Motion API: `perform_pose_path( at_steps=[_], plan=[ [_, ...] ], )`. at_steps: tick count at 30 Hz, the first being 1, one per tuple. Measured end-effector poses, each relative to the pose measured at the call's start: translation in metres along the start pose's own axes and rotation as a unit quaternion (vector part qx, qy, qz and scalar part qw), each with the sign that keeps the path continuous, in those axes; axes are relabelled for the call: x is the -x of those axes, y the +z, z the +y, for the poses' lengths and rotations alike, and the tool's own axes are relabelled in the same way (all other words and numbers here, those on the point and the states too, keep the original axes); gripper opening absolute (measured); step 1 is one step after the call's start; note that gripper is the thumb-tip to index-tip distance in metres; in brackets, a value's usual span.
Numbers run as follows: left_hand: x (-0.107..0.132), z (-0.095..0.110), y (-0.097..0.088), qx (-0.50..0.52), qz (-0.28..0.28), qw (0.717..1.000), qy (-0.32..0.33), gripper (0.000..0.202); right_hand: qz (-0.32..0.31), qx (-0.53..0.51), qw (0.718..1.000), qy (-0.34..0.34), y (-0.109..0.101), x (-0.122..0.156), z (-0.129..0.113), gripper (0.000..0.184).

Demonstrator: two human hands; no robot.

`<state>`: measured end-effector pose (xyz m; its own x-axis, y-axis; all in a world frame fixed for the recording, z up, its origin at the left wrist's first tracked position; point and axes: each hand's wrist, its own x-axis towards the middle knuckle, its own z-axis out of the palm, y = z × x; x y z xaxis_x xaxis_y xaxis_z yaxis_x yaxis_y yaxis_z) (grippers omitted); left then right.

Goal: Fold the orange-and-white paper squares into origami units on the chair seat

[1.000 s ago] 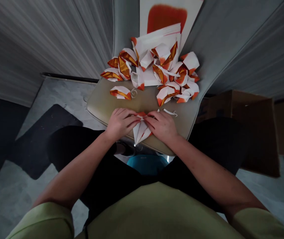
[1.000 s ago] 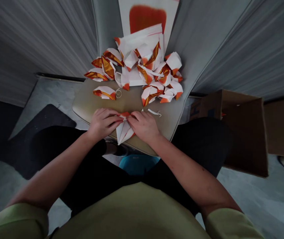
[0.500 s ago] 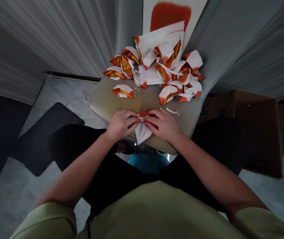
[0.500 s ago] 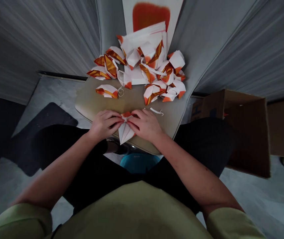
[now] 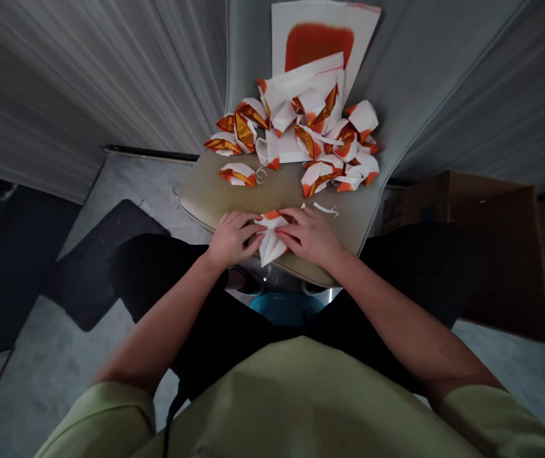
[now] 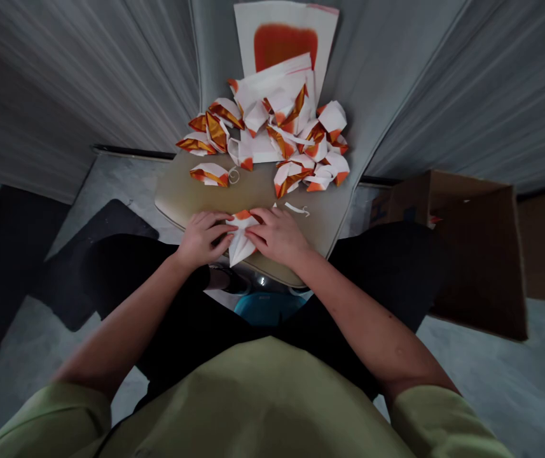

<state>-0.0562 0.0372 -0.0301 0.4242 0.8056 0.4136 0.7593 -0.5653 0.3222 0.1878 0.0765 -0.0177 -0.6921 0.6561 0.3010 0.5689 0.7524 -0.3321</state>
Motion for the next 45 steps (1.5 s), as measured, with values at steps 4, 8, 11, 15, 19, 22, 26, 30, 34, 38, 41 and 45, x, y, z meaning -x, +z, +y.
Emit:
perform_pose_path(
  at_steps=[4, 8, 11, 15, 19, 22, 26, 30, 34, 38, 41, 45],
  plan=[
    [-0.006, 0.0, -0.003, -0.008, -0.019, 1.0, 0.0, 0.023, 0.024, -0.041, 0.999, 0.012, 0.003, 0.007, 0.001, 0.028],
    [-0.009, 0.006, 0.0, -0.05, -0.007, 0.999, -0.002, 0.024, 0.089, -0.051, 0.993, 0.054, 0.002, 0.015, 0.001, 0.026],
    [-0.007, 0.019, 0.006, -0.106, 0.033, 0.993, -0.033, 0.023, 0.131, -0.039, 0.984, 0.113, 0.001, 0.021, -0.003, 0.03],
    [-0.002, 0.039, 0.014, -0.152, 0.085, 0.982, -0.08, 0.024, 0.155, -0.048, 0.974, 0.159, 0.0, 0.022, -0.007, 0.044],
    [-0.005, 0.045, 0.017, -0.171, 0.088, 0.976, -0.101, 0.025, 0.147, -0.066, 0.972, 0.174, 0.0, 0.019, -0.007, 0.043],
    [-0.013, 0.036, 0.014, -0.155, 0.06, 0.981, -0.102, 0.027, 0.138, -0.062, 0.972, 0.181, -0.001, 0.016, -0.004, 0.039],
    [-0.032, 0.022, 0.009, -0.135, -0.008, 0.987, -0.092, 0.028, 0.142, -0.056, 0.972, 0.176, -0.003, 0.017, -0.001, 0.036],
    [-0.047, 0.018, 0.005, -0.118, -0.082, 0.988, -0.053, 0.022, 0.137, -0.061, 0.975, 0.163, -0.004, 0.02, 0.0, 0.034],
    [-0.049, 0.018, 0.005, -0.101, -0.102, 0.989, -0.021, 0.029, 0.16, -0.049, 0.968, 0.184, -0.004, 0.02, 0.001, 0.024],
    [-0.044, 0.018, 0.008, -0.085, -0.084, 0.992, -0.037, 0.029, 0.141, -0.009, 0.965, 0.22, -0.005, 0.016, 0.003, 0.018],
    [-0.042, 0.018, 0.009, -0.082, -0.074, 0.994, -0.024, 0.026, 0.099, 0.027, 0.967, 0.231, -0.01, 0.009, 0.007, 0.019],
    [-0.041, 0.019, 0.008, -0.077, -0.063, 0.995, -0.024, 0.023, 0.035, 0.072, 0.973, 0.215, -0.021, -0.001, 0.017, 0.021]
  ],
)
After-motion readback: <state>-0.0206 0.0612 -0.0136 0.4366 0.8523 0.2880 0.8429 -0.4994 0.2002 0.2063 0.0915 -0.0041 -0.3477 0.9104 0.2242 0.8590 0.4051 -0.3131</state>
